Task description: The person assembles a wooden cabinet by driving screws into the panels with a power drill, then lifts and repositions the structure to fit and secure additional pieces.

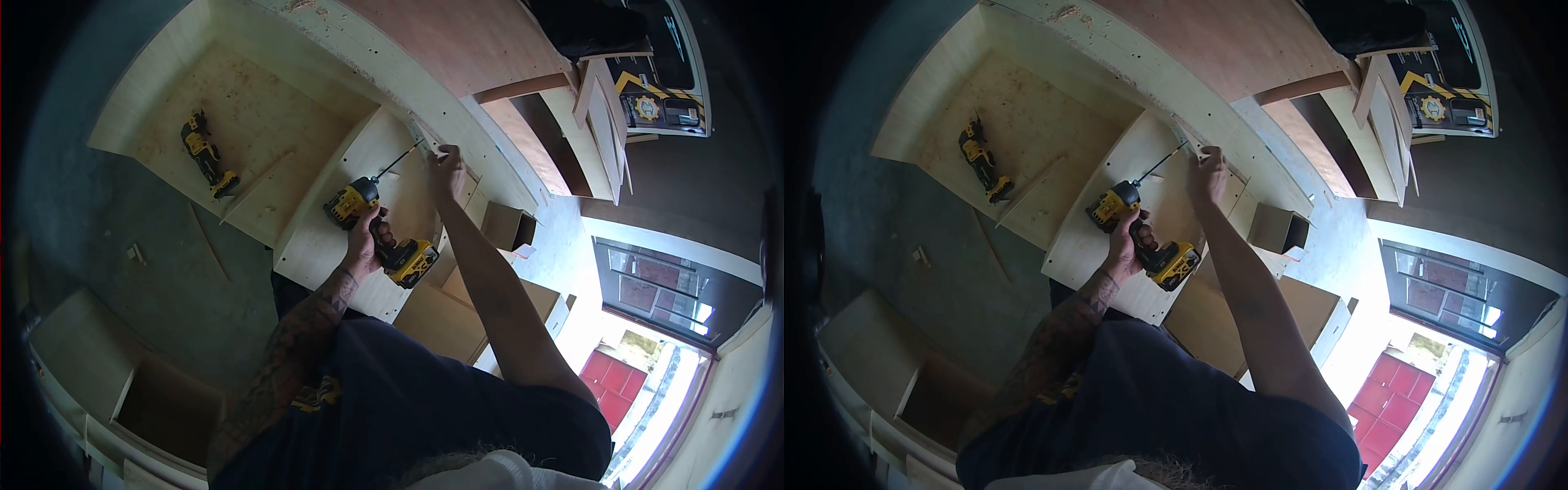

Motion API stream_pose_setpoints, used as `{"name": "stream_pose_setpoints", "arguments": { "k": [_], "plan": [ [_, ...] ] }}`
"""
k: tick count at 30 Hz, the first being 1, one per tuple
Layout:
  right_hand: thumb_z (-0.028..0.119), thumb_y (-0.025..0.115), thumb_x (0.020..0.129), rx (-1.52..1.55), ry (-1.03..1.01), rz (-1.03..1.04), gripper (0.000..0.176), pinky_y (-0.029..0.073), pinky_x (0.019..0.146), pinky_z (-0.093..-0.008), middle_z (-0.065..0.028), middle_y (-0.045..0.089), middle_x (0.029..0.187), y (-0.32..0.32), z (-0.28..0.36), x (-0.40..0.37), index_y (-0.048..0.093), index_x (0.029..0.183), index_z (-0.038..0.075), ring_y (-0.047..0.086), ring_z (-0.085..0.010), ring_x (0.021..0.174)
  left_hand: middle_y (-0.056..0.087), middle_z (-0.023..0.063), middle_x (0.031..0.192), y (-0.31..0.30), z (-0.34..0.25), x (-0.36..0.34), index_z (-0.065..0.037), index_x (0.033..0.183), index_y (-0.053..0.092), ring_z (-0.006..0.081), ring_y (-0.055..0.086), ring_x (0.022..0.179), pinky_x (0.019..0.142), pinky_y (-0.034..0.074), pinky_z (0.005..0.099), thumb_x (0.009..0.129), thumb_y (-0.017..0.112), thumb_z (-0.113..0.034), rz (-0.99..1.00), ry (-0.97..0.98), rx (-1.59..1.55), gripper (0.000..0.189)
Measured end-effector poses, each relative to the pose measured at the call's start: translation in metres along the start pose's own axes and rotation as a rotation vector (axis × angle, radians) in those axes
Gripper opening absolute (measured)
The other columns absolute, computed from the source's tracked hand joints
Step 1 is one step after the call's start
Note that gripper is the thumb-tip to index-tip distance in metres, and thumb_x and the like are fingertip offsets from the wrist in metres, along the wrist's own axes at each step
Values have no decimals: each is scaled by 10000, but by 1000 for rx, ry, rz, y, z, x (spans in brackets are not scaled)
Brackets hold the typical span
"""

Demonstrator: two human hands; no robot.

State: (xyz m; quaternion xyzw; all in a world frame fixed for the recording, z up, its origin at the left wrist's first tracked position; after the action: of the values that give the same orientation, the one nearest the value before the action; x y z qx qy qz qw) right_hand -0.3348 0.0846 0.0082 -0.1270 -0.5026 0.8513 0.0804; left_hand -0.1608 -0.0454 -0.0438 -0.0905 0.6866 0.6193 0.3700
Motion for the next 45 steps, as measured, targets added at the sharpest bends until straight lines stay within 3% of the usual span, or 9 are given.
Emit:
{"name": "stream_pose_setpoints", "arguments": {
  "k": [2, 3, 5, 8, 14, 17, 45],
  "plan": [
    [407, 768, 806, -314, -138, -104, 757, 464, 969, -439, -203, 561, 1185, -24, -5, -10, 491, 1444, 108, 557, -348, 1110, 431, -55, 638, -2, 1, 2, -145, 1013, 568, 109, 457, 554, 568, 437, 301, 942, 679, -413, -6, -8, 2, 299],
    [407, 768, 806, -317, -135, -104, 757, 464, 969, -439, -203, 561, 1185, -29, -22, -8, 491, 1444, 108, 557, -348, 1110, 431, -55, 638, -2, 2, 2, -145, 1013, 568, 109, 457, 554, 568, 437, 301, 942, 679, -413, -6, -12, 1, 299],
    [472, 830, 714, -521, -184, 47, 1086, 373, 1043, -493, -212, 419, 1249, -28, -63, 0, 274, 1583, 131, 424, -397, 1190, 461, -44, 635, -1, 3, 4, -137, 985, 582, 112, 469, 543, 556, 438, 306, 935, 688, -378, -16, -2, -41, 268],
    [493, 854, 670, -521, -287, 47, 1161, 339, 1043, -522, -219, 415, 1246, -23, -89, -5, 261, 1602, 136, 391, -402, 1182, 457, -39, 633, -1, 5, 6, -133, 984, 579, 116, 467, 541, 556, 436, 310, 930, 693, -376, -22, 11, -32, 274],
    [433, 878, 654, -406, -378, -68, 1104, 338, 1030, -519, -195, 418, 1227, -17, -99, -6, 350, 1580, 146, 396, -371, 1155, 438, -43, 643, -3, 9, 11, -143, 984, 570, 113, 461, 569, 567, 431, 309, 945, 665, -382, -36, 34, 13, 260],
    [405, 891, 635, -368, -328, -40, 1101, 339, 1029, -517, -183, 421, 1227, -19, -100, -6, 369, 1576, 171, 402, -360, 1156, 440, -42, 644, -2, 8, 13, -143, 980, 571, 113, 459, 569, 569, 432, 314, 947, 661, -382, -47, 57, 49, 258],
    [429, 865, 642, -373, -284, -17, 1125, 332, 1048, -501, -184, 425, 1272, -21, -100, -7, 314, 1603, 237, 409, -349, 1177, 456, -42, 639, 10, 5, 26, -152, 972, 571, 115, 469, 556, 568, 443, 321, 941, 666, -380, -99, 51, 104, 249]
  ]
}}
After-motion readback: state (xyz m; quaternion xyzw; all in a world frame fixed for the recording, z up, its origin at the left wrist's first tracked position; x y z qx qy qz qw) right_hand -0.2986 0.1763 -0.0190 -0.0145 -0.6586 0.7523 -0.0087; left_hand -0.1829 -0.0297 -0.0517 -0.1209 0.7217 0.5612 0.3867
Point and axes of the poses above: each hand's wrist, its own x-axis towards the middle knuckle, its own y-axis out of the palm, z = x × y, the point moved 1 cm from there along x, towards the middle knuckle
